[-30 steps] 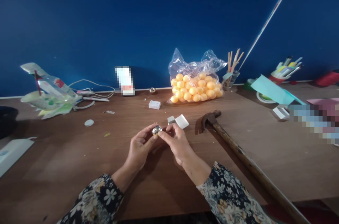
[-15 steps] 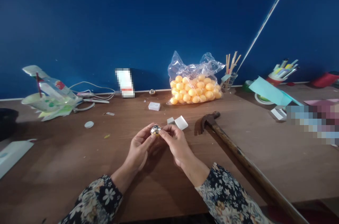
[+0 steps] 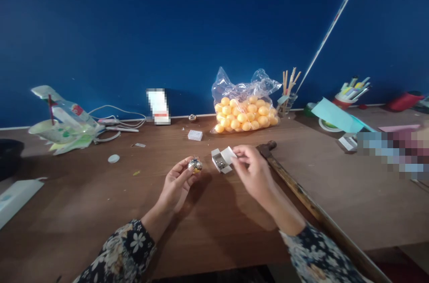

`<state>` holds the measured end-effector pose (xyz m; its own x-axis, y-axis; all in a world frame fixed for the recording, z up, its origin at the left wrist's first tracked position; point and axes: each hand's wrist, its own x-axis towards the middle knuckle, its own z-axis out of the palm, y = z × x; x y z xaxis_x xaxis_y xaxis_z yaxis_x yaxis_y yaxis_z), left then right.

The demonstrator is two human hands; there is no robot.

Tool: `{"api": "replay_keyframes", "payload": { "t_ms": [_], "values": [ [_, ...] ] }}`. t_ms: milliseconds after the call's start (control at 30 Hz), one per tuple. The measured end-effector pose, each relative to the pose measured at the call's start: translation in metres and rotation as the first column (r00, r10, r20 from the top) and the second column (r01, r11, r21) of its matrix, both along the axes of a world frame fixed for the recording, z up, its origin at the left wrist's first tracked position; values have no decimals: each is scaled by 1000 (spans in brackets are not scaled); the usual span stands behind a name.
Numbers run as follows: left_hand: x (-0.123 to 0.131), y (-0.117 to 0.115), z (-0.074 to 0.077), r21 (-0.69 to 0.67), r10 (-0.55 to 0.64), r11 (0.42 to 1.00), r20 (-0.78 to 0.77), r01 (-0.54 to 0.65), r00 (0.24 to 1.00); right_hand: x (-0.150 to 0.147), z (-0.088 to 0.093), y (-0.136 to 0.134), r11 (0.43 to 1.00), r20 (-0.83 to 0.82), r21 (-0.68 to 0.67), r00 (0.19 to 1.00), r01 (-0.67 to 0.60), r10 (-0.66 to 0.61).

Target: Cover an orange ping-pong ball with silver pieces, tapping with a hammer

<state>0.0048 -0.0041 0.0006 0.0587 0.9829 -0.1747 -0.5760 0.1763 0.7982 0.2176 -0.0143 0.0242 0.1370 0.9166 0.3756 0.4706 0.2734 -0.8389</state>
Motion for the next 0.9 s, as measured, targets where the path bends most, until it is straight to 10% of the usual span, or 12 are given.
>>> {"api": "replay_keyframes", "payload": {
  "t_ms": [200,400,633,767,900],
  "values": [
    [1,-1,-1,13,-2,1000,-15,2,1000,91,-18,-19,938,773,-45,607,345,-186],
    [0,-1,-2,21,-66,998,-9,67,998,99,-34,-32,909,905,-101,417,404,-85],
    [-2,1,-1,17,-49,999,-41,50,998,109,-31,-25,908,767,-229,640,351,-54],
    [0,1,-3,28,-34,999,-63,36,997,92,-8,-40,903,290,-326,939,278,-185],
    [1,0,-4,40,-72,996,-70,75,995,52,32,-67,941,-66,-335,996,41,-67]
  ]
}}
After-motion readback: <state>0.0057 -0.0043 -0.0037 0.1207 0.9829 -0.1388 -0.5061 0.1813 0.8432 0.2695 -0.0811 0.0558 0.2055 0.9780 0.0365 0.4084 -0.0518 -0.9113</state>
